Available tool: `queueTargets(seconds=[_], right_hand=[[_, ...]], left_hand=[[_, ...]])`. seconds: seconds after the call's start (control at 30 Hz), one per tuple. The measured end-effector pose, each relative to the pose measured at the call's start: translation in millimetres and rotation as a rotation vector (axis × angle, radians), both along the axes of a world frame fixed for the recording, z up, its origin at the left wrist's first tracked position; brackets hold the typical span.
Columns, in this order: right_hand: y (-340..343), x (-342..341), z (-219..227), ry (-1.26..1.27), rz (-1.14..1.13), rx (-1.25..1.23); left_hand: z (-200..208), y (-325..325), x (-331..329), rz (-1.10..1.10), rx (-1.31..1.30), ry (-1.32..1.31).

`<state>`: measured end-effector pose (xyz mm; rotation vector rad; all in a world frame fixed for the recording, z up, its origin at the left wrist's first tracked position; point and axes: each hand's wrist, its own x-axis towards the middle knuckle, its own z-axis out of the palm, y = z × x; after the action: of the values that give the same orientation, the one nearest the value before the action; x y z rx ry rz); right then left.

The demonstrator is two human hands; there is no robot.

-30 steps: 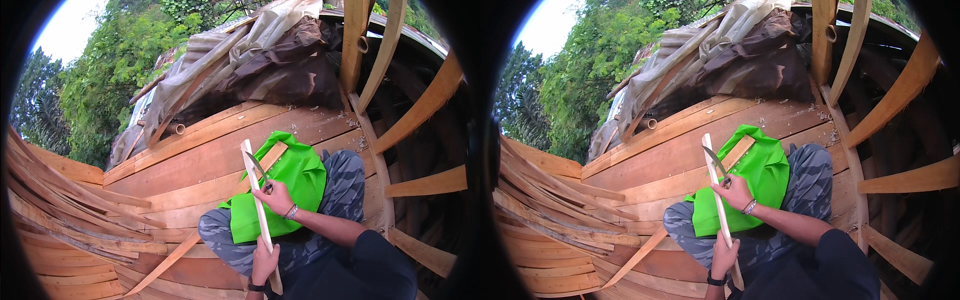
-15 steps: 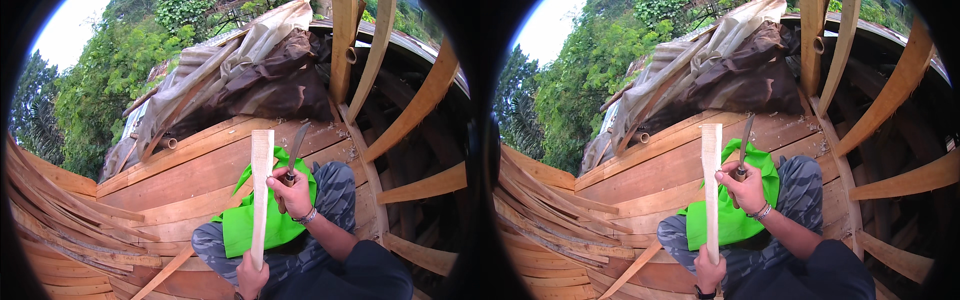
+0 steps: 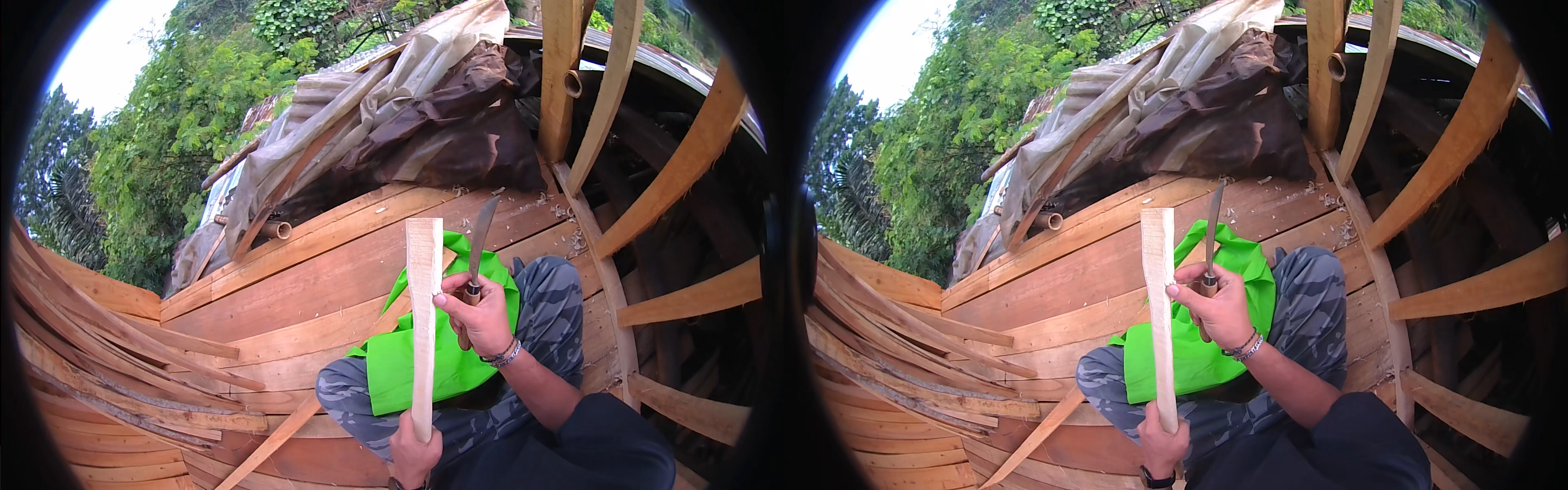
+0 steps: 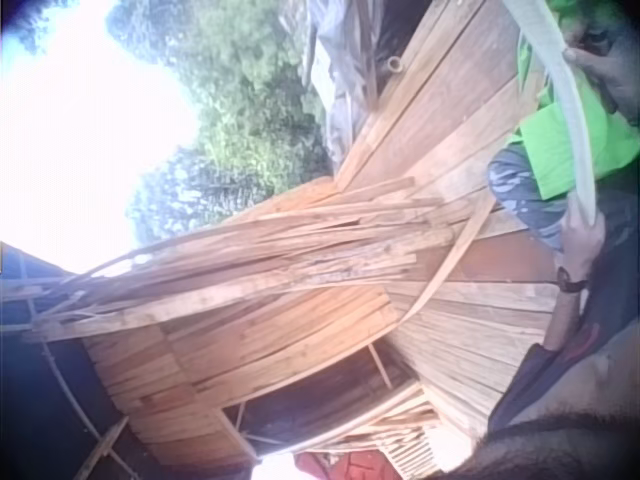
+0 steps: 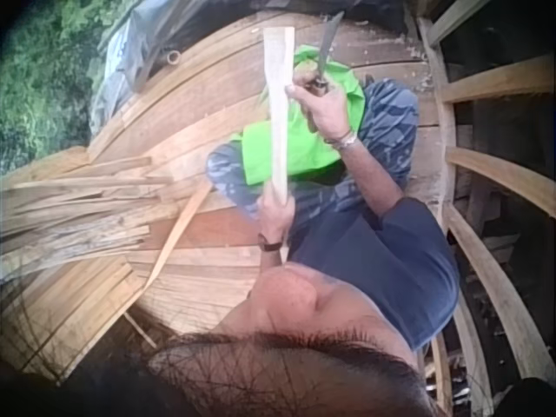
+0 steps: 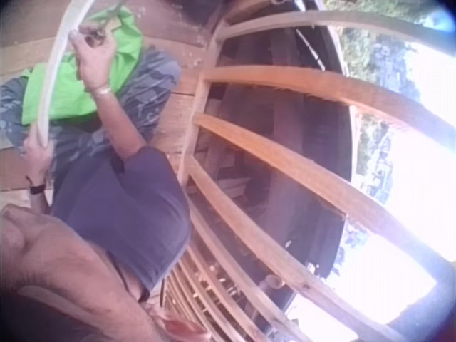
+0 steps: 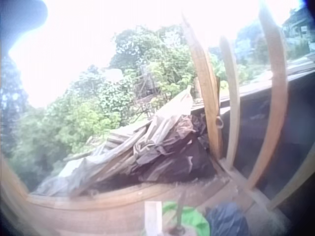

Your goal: The person sits on a wooden floor and uses a knife to carve a long, thin piece of light-colored wood. They hold the wood with their left hand and use the knife in their right hand to shave off thin strips of wood, refining the shape of the piece.

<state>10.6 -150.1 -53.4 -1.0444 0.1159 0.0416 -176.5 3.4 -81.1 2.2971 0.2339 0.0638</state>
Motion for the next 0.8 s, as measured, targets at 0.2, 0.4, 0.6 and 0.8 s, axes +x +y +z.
queueTargets(seconds=[0.2,0.4,0.6,0.8], right_hand=[[-5.4,-1.4,-3.6,-0.101,-0.053,-0.150],[-0.7,9.6,-10.9,-0.314,-0.104,-0.589],[-24.0,18.5,-79.6,-0.129,0.376,-0.978],[-57.9,-10.6,-128.4,0.348,0.616,-0.424]], left_hand=[[1.0,0.6,1.5,-0.035,-0.068,0.048],[-16.3,15.9,-1.1,-0.116,-0.286,0.177],[-55.2,38.0,-8.2,-0.005,-0.791,0.496],[-66.9,33.4,-13.6,0.102,-0.941,0.654]])
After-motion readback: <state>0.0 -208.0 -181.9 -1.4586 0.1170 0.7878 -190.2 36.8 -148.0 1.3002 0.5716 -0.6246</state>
